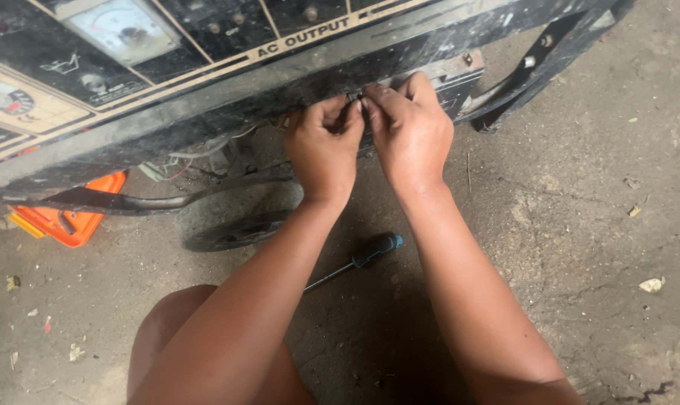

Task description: The person manipulates wires and terminal connections on a portable generator, using a screwdriver to tighten or loosen components.

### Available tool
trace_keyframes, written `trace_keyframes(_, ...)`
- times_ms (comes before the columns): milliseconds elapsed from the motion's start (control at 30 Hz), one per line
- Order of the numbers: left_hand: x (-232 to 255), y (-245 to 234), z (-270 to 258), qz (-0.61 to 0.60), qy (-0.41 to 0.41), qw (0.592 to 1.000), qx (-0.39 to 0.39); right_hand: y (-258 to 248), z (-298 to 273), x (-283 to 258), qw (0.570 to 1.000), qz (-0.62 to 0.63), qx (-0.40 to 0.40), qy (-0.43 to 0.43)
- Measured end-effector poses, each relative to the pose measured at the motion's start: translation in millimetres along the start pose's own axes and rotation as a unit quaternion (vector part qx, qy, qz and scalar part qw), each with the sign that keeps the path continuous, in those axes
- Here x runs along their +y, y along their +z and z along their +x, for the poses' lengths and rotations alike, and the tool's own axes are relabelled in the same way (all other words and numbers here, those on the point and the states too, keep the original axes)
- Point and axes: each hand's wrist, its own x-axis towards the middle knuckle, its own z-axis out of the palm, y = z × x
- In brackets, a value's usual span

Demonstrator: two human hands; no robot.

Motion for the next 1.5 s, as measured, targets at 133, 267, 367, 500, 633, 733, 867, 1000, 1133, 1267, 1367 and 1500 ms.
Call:
trace_keyframes(133,-1,2,-1,0.016,0.017,1.0,0.009,3,-2,-1,0.999,0.043,0.005,0.014)
trace_keyframes(267,-2,1,-2,0.017,0.036,0.999,0.007,3,-2,-4,0.998,0.054,0.006,0.023)
trace_keyframes(367,-2,0,-2,0.001,0.016,1.0,-0.006,-1,-1,-7,1.0,0.019,-0.006,0.007)
trace_keyframes(500,-2,-1,-2,0.021,0.018,1.0,-0.013,-4,1,-11,0.999,-0.026,-0.036,-0.005)
trace_keyframes(633,-1,-1,-4,0.038,0.024,0.999,-0.003,-3,3,-8,0.998,-0.029,-0.048,0.008)
trace_keyframes(733,-1,0,-5,0.05,0.042,0.998,0.006,3,1,-7,0.999,-0.029,-0.026,0.005)
trace_keyframes(867,-1,1,-6,0.043,0.043,0.998,0.011,10,-5,-5,1.0,0.01,0.016,-0.015)
trace_keyframes(1000,-2,0,-5,0.057,0.044,0.997,0.004,9,-15,-6,0.995,0.089,0.053,0.016)
trace_keyframes(1133,-1,2,-6,0.045,0.04,0.998,0.008,9,-19,-9,0.991,0.113,0.062,0.04)
trace_keyframes(1267,-3,3,-7,0.034,0.051,0.998,0.016,5,-15,-8,0.989,0.137,0.024,0.055)
trace_keyframes(1367,-4,1,-6,0.043,0.063,0.997,0.014,3,-12,-6,0.99,0.141,0.022,0.01)
trace_keyframes(1500,-2,0,-7,0.03,0.042,0.999,0.003,1,-9,-3,0.993,0.107,0.03,-0.026)
